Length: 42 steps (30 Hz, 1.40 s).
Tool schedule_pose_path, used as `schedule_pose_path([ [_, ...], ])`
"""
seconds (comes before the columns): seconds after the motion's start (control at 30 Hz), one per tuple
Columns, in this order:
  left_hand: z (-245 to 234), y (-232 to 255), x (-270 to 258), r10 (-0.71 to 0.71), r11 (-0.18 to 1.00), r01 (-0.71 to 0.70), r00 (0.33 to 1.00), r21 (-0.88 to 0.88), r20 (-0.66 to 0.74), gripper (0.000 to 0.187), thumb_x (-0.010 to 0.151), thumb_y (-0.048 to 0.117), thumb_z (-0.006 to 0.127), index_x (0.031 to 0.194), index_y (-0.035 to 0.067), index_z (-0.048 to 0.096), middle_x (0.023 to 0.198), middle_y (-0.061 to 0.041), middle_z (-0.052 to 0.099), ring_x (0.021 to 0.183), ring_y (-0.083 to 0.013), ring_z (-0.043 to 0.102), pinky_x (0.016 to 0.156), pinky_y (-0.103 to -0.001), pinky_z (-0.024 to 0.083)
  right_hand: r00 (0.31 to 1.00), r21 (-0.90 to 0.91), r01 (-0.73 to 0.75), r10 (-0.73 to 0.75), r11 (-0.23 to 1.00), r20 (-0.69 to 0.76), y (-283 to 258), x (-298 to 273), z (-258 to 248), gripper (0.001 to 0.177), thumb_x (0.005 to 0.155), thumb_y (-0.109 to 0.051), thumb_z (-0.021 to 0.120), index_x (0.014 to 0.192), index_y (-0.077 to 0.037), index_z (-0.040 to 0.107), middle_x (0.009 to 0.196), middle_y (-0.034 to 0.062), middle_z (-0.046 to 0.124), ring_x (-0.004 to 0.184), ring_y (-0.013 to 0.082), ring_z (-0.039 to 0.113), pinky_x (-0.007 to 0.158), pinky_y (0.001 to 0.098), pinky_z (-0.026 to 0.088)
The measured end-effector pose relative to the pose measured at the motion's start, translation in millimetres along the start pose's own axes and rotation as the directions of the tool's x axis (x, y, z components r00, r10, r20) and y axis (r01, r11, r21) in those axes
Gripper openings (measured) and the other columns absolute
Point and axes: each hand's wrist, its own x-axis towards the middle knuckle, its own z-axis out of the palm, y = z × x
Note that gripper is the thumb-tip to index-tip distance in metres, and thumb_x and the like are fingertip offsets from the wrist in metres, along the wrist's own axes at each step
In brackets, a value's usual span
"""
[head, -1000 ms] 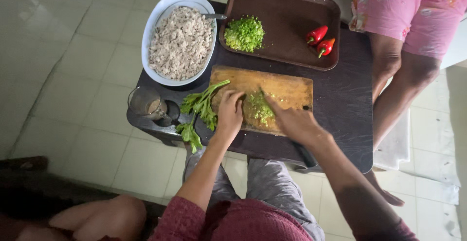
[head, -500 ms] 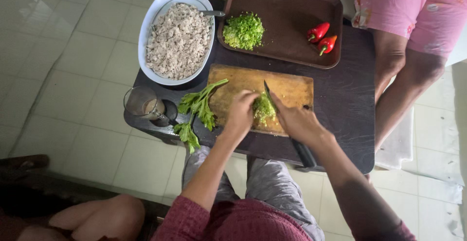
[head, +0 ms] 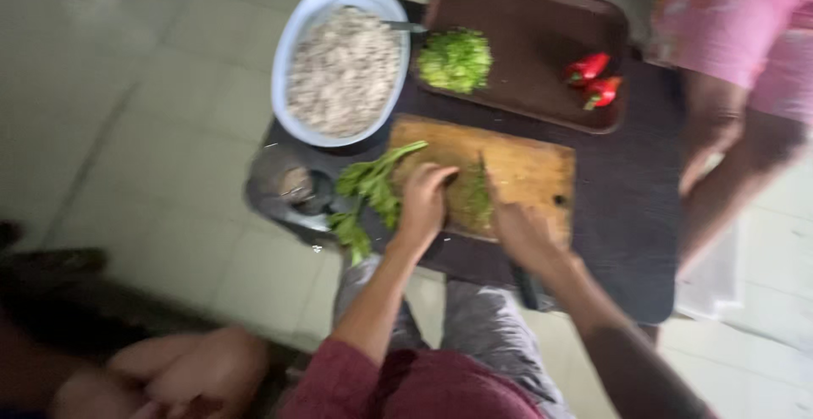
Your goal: The person chops celery on a wooden board using a knife, occasionally moving the chopped pieces aside and reaching for more celery from a tray.
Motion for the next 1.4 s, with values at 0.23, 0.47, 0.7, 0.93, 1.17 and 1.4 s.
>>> schedule_pose_path([
  [0.23,6,-6,-9,-0.028,0.999,0.028,0.999,0.016,0.038,0.038,0.086,-0.008,0.049,0.115,0.001,0.072,0.113,-0.021,0.066,0.112,-0.0387,0.061,0.1,-0.047,0.047,0.998,-0.021,0.061,-0.061,0.998,0.005,9,25,17,0.066,0.1,-0.031,0.045,0.162,-0.027,0.024,0.093,0.0226,0.075,0.084,0.0404,0.076,0.078,0.0565,0.06],
  [0.47,-1,14,-5,-0.082,0.995,0.077,0.994,0.068,0.07,0.03,0.093,-0.007,0.055,0.117,0.001,0.071,0.11,-0.022,0.066,0.11,-0.0398,0.062,0.099,-0.047,0.048,0.995,0.021,0.023,-0.025,1.0,0.097,6,55,29,0.071,0.099,-0.021,0.046,0.165,-0.013,0.021,0.091,0.0186,0.079,0.081,0.0341,0.081,0.077,0.0505,0.062],
  [0.7,5,3,-5,-0.044,0.997,0.043,0.999,0.063,0.013,0.03,0.094,-0.008,0.053,0.113,0.002,0.074,0.11,-0.021,0.066,0.109,-0.0404,0.061,0.098,-0.048,0.047,0.997,-0.246,-0.049,0.061,0.968,0.042,-17,20,51,0.097,0.091,-0.021,0.059,0.169,-0.018,0.002,0.099,0.0137,0.078,0.09,0.03,0.078,0.08,0.0503,0.061],
  [0.93,17,-16,-2,-0.033,0.999,0.032,0.999,-0.034,-0.022,0.035,0.081,-0.011,0.054,0.106,0.003,0.074,0.102,-0.018,0.068,0.101,-0.035,0.066,0.092,-0.044,0.052,0.966,0.021,0.253,-0.251,0.967,-0.067,29,30,19,0.073,0.091,-0.025,0.058,0.158,-0.023,0.027,0.087,0.0241,0.074,0.077,0.0424,0.073,0.072,0.058,0.056],
  [1.17,7,-3,-1,0.058,0.998,-0.061,0.994,-0.019,-0.096,0.029,0.09,-0.007,0.058,0.111,0.004,0.073,0.104,-0.018,0.068,0.104,-0.037,0.065,0.093,-0.044,0.051,0.998,-0.125,0.048,-0.053,0.991,-0.039,-3,-22,26,0.078,0.096,-0.022,0.052,0.165,-0.015,0.017,0.091,0.023,0.074,0.081,0.0397,0.074,0.076,0.0546,0.057],
  [1.4,-5,10,-4,-0.01,1.0,0.01,1.0,-0.026,-0.018,0.028,0.091,-0.009,0.058,0.112,0.003,0.072,0.109,-0.019,0.067,0.106,-0.0385,0.063,0.092,-0.044,0.05,0.997,0.054,0.064,-0.066,0.996,0.04,15,-20,-11,0.066,0.103,-0.022,0.044,0.164,-0.022,0.017,0.083,0.023,0.073,0.08,0.0397,0.074,0.08,0.0539,0.056],
])
